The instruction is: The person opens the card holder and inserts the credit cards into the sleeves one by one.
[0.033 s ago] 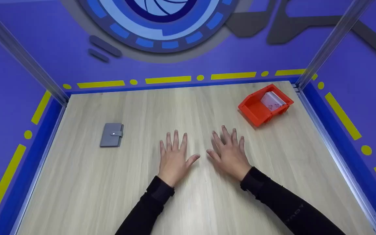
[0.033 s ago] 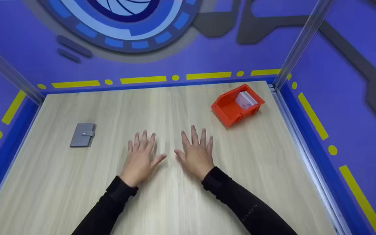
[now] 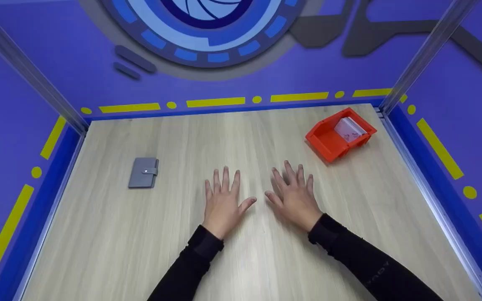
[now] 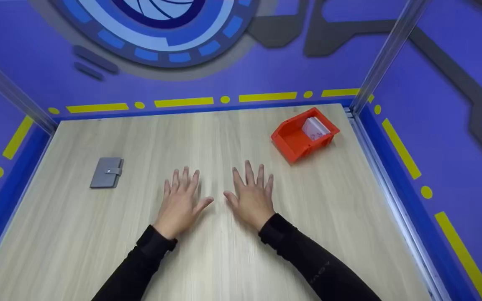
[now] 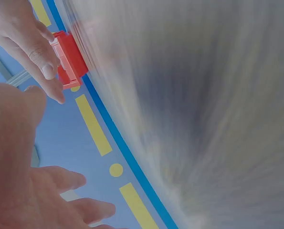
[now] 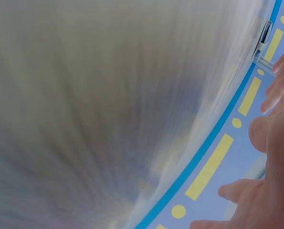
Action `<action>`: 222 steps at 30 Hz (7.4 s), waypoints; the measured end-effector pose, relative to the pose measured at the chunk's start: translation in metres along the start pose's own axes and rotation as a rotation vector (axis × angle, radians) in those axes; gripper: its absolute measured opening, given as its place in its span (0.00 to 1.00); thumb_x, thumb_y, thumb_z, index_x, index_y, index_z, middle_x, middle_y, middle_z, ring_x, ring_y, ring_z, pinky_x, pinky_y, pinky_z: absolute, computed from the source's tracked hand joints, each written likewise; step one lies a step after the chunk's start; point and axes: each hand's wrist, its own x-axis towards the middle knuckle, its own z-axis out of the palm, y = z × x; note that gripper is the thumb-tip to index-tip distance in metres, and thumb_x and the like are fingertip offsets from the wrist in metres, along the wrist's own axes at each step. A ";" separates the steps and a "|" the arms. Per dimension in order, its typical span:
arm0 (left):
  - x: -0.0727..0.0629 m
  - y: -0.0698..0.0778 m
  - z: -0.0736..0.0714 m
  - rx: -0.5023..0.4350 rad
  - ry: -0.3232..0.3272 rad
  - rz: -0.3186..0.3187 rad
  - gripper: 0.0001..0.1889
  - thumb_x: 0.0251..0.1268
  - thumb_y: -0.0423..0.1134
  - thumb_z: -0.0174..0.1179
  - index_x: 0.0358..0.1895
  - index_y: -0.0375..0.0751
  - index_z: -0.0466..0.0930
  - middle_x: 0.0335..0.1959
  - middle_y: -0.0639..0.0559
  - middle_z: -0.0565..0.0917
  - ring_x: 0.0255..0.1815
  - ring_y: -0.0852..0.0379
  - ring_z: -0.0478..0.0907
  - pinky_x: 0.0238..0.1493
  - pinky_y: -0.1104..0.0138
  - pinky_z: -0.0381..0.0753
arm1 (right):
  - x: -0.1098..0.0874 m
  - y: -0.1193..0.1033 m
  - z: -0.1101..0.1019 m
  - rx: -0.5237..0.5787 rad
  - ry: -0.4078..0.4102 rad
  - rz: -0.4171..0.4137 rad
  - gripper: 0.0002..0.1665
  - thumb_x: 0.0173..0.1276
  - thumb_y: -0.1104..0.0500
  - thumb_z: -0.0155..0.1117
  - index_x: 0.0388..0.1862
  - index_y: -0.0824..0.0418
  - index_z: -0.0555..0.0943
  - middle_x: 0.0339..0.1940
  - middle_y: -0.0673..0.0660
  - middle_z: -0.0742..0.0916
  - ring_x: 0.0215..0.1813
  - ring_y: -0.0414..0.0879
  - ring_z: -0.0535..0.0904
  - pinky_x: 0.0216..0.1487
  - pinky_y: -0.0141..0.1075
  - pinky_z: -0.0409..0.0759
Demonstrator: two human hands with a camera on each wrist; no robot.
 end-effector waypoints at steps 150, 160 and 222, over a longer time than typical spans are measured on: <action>0.012 0.036 -0.045 -0.780 -0.109 -0.102 0.09 0.69 0.38 0.68 0.48 0.41 0.86 0.40 0.49 0.92 0.38 0.57 0.90 0.38 0.63 0.88 | 0.003 -0.030 -0.053 0.167 0.133 -0.302 0.12 0.78 0.63 0.62 0.30 0.58 0.81 0.26 0.49 0.77 0.29 0.41 0.70 0.32 0.34 0.71; 0.013 0.031 -0.055 -0.835 -0.134 -0.125 0.10 0.73 0.38 0.68 0.52 0.40 0.86 0.45 0.46 0.92 0.43 0.55 0.91 0.44 0.60 0.91 | 0.008 -0.022 -0.060 0.369 0.082 -0.253 0.11 0.80 0.62 0.63 0.33 0.58 0.83 0.26 0.48 0.77 0.31 0.40 0.73 0.35 0.31 0.73; 0.018 0.020 -0.046 -0.796 -0.227 -0.122 0.10 0.70 0.36 0.67 0.51 0.40 0.89 0.38 0.49 0.88 0.34 0.57 0.81 0.40 0.62 0.80 | 0.012 0.001 -0.059 0.720 -0.184 -0.032 0.09 0.83 0.60 0.65 0.52 0.61 0.90 0.47 0.59 0.92 0.43 0.46 0.89 0.45 0.41 0.91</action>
